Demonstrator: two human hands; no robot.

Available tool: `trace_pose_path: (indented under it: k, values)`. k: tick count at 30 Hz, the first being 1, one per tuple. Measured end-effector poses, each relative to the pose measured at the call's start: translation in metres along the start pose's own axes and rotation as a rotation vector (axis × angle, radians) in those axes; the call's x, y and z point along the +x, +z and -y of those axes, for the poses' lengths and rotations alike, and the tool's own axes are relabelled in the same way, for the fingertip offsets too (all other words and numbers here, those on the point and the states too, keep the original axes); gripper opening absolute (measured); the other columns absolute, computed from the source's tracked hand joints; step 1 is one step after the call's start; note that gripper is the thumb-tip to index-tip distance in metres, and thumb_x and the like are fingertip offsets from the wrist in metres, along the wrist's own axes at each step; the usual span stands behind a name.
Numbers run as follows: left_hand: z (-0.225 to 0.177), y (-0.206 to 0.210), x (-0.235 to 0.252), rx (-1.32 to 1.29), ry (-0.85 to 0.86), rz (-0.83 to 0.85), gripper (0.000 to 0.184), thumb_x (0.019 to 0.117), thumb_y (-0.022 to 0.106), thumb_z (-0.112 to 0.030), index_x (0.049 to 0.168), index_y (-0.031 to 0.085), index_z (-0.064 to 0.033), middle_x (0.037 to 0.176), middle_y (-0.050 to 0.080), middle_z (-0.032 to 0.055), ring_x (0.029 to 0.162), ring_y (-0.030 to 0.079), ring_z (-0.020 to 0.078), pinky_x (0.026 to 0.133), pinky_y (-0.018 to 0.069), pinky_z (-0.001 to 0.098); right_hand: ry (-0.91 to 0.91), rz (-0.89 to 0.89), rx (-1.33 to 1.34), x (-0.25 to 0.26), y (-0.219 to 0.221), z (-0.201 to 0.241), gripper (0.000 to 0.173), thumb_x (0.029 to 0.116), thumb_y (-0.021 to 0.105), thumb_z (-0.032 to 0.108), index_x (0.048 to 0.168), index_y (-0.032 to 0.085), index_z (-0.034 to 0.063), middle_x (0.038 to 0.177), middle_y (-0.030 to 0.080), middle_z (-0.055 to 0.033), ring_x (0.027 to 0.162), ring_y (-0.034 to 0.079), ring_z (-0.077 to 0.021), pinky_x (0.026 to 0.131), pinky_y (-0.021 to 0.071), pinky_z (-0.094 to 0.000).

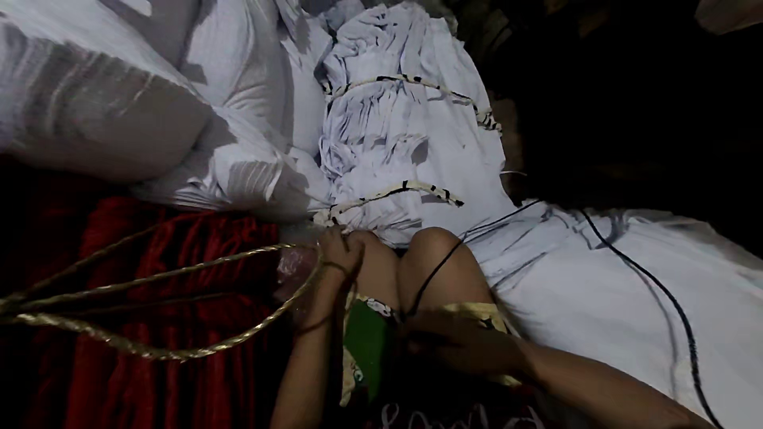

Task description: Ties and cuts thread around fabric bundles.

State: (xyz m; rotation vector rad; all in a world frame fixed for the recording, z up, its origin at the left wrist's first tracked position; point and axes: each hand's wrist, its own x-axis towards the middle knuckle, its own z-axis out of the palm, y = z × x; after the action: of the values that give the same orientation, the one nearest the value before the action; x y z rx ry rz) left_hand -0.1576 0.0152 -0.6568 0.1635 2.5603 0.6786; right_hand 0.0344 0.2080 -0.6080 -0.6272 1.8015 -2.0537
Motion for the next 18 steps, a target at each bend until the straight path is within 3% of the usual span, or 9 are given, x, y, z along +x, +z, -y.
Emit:
trace_pose_path:
  k: [2,3,6,9,10,12,13,15,18]
  values:
    - [-0.010,-0.004,-0.002,-0.004,0.059,0.078,0.045,0.1026,0.060,-0.019,0.138,0.053,0.0085,0.139,0.054,0.0305,0.126,0.057,0.0398,0.109,0.0459,0.0498,-0.031,-0.101,-0.003,-0.020,-0.015,0.015,0.031,0.1082,0.045,0.021,0.109,0.064,-0.0036,0.086,0.066,-0.0029,0.071,0.057,0.0038,0.068,0.0491,-0.0134]
    - [-0.012,-0.002,0.005,-0.007,0.125,0.122,0.040,0.1042,0.057,-0.018,0.134,0.057,0.0082,0.135,0.058,0.0287,0.122,0.061,0.0369,0.106,0.0482,0.0474,-0.031,-0.087,-0.028,-0.030,-0.022,0.023,0.032,0.1078,0.045,0.022,0.108,0.064,-0.0037,0.083,0.066,-0.0028,0.068,0.055,0.0049,0.065,0.0474,-0.0121]
    - [-0.015,0.026,0.047,0.107,0.430,0.217,0.039,0.0994,0.064,-0.019,0.129,0.063,0.0051,0.137,0.058,0.0249,0.129,0.056,0.0365,0.111,0.0440,0.0511,0.059,0.127,-0.116,-0.057,-0.042,0.029,0.026,0.1023,0.053,0.014,0.116,0.068,-0.0024,0.091,0.071,-0.0096,0.076,0.063,-0.0069,0.073,0.0536,-0.0238]
    - [-0.041,0.057,0.078,0.475,0.418,0.162,0.092,0.0784,0.084,-0.051,0.144,0.050,0.0038,0.159,0.034,0.0292,0.149,0.029,0.0471,0.116,0.0283,0.0680,0.086,0.124,-0.173,-0.077,-0.061,0.019,0.037,0.0888,0.071,0.014,0.125,0.067,0.0079,0.097,0.072,-0.0070,0.082,0.066,-0.0088,0.073,0.0562,-0.0279]
    - [-0.050,0.066,0.086,0.572,0.358,0.137,0.110,0.0722,0.085,-0.060,0.150,0.041,0.0039,0.161,0.028,0.0313,0.150,0.024,0.0499,0.114,0.0275,0.0718,0.057,0.081,-0.173,-0.082,-0.069,0.015,0.043,0.0875,0.072,0.020,0.129,0.064,0.0103,0.098,0.070,-0.0034,0.081,0.062,-0.0038,0.071,0.0536,-0.0223]
    - [-0.069,0.073,0.095,0.648,0.275,0.128,0.121,0.0701,0.088,-0.058,0.158,0.028,-0.0007,0.160,0.024,0.0340,0.149,0.023,0.0537,0.108,0.0313,0.0753,0.036,-0.083,-0.170,-0.086,-0.085,0.011,0.049,0.0890,0.073,0.031,0.133,0.061,0.0123,0.095,0.066,0.0043,0.073,0.053,0.0066,0.063,0.0461,-0.0109]
    - [-0.075,0.072,0.099,0.649,0.277,0.136,0.116,0.0744,0.087,-0.052,0.159,0.026,-0.0024,0.158,0.027,0.0355,0.147,0.025,0.0555,0.106,0.0342,0.0754,0.054,-0.205,-0.183,-0.083,-0.093,0.010,0.050,0.0903,0.073,0.033,0.134,0.062,0.0130,0.097,0.068,0.0076,0.069,0.051,0.0107,0.059,0.0432,-0.0077]
    - [-0.074,0.063,0.109,0.532,0.344,0.106,0.093,0.0825,0.084,-0.036,0.155,0.037,-0.0008,0.152,0.037,0.0374,0.142,0.034,0.0574,0.104,0.0371,0.0736,0.133,-0.438,-0.259,-0.068,-0.110,0.009,0.042,0.0942,0.068,0.031,0.131,0.064,0.0091,0.117,0.072,0.0077,0.073,0.053,0.0127,0.060,0.0426,-0.0078]
    - [-0.060,0.041,0.123,0.261,0.338,-0.002,0.067,0.0908,0.075,-0.029,0.147,0.051,-0.0010,0.144,0.052,0.0313,0.136,0.047,0.0511,0.107,0.0398,0.0681,0.272,-0.722,-0.254,-0.038,-0.134,-0.009,0.028,0.0979,0.059,0.016,0.124,0.061,0.0056,0.103,0.072,0.0062,0.061,0.049,0.0075,0.052,0.0399,-0.0114]
